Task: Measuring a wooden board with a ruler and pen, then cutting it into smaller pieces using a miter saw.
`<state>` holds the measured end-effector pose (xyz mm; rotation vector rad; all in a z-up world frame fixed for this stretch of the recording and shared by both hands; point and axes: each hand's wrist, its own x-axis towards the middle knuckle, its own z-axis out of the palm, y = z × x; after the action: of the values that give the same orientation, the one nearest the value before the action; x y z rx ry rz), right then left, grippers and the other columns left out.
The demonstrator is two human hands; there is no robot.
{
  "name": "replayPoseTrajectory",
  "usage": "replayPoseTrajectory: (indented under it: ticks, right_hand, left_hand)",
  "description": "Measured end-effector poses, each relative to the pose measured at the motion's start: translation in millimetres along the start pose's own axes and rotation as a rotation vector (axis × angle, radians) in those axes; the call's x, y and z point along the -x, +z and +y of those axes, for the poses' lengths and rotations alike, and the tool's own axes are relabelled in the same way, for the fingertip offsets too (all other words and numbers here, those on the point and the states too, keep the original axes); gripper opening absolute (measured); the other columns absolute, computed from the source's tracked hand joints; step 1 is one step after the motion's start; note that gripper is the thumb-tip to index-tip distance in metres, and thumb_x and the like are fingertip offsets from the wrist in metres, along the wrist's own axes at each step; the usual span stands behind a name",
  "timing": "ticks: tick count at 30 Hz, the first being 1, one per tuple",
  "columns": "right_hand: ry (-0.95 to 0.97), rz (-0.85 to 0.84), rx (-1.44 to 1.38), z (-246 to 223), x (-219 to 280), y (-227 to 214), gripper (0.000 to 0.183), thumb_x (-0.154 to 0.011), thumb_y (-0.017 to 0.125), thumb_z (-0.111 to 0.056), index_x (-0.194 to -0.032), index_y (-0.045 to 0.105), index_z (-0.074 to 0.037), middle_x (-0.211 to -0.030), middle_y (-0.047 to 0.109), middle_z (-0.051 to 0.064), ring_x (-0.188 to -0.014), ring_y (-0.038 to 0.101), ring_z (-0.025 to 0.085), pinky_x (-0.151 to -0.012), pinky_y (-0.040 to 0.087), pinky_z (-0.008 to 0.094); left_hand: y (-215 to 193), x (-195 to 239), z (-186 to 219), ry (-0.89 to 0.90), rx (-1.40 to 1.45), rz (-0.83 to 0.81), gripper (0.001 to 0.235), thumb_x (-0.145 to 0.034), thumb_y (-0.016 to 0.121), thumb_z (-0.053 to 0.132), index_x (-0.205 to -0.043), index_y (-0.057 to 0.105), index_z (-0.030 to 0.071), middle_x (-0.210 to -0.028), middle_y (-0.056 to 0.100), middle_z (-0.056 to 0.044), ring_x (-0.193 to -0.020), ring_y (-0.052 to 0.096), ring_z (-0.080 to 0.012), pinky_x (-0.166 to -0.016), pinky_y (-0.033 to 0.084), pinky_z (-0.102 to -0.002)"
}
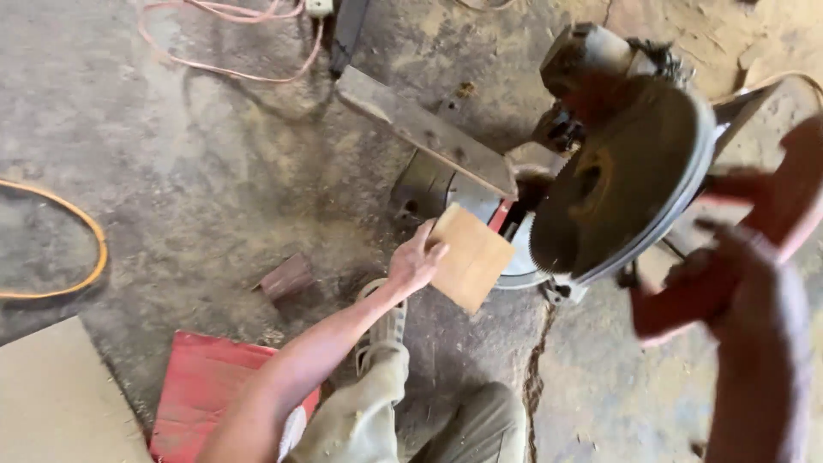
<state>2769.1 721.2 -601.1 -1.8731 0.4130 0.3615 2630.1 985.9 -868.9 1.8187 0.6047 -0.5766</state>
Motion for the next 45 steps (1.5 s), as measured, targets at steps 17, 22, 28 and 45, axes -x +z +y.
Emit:
replayPoseTrajectory:
  ticks: [17, 22, 28, 45]
  right_hand:
    - [-0.092, -0.182, 0.074, -1, -40, -19, 0.058, -0.097, 0.059, -0.039, -0.149, 0.043, -0.021, -0.106, 0.060, -0.001, -0.066, 0.063, 0.005, -0.050, 0.056, 0.016]
    - [0.119, 0.011, 0.035, 24, -38, -31, 0.027, -0.101, 0.056, -0.041, -0.107, 0.060, -0.014, -0.097, 0.064, 0.003, -0.061, 0.060, 0.019, -0.059, 0.055, 0.026]
    - [-0.004, -0.114, -0.115, 32, -14, -7, 0.037, -0.089, 0.071, -0.035, -0.118, 0.061, -0.013, -0.096, 0.068, -0.005, -0.062, 0.063, 0.006, -0.052, 0.059, 0.018]
    - [-0.001, 0.152, -0.047, 75, 14, 16, 0.008, -0.093, 0.058, -0.016, -0.097, 0.060, -0.009, -0.087, 0.061, -0.001, -0.060, 0.064, 0.012, -0.056, 0.055, 0.027]
  left_hand:
    - [3, -7, 9, -0.011, 0.346, 0.229, 0.051, -0.095, 0.064, 0.022, -0.145, 0.053, 0.022, -0.116, 0.072, -0.001, -0.064, 0.063, -0.0097, -0.047, 0.052, -0.023]
    - [62, -71, -62, 0.627, -0.557, 0.648, 0.111, -0.077, 0.090, 0.054, -0.163, 0.024, 0.029, -0.147, 0.040, -0.023, -0.130, 0.041, -0.0335, -0.104, 0.038, -0.056]
    - [52, -80, -46, 0.865, -0.969, 0.110, 0.142, -0.065, 0.081, 0.092, -0.166, 0.002, 0.030, -0.169, -0.010, -0.019, -0.156, -0.004, -0.0461, -0.126, -0.004, -0.063]
    - [63, -97, -76, 0.777, -1.077, 0.190, 0.112, -0.083, 0.040, 0.096, -0.165, 0.009, 0.026, -0.171, -0.001, -0.009, -0.153, 0.019, -0.0453, -0.126, 0.010, -0.060]
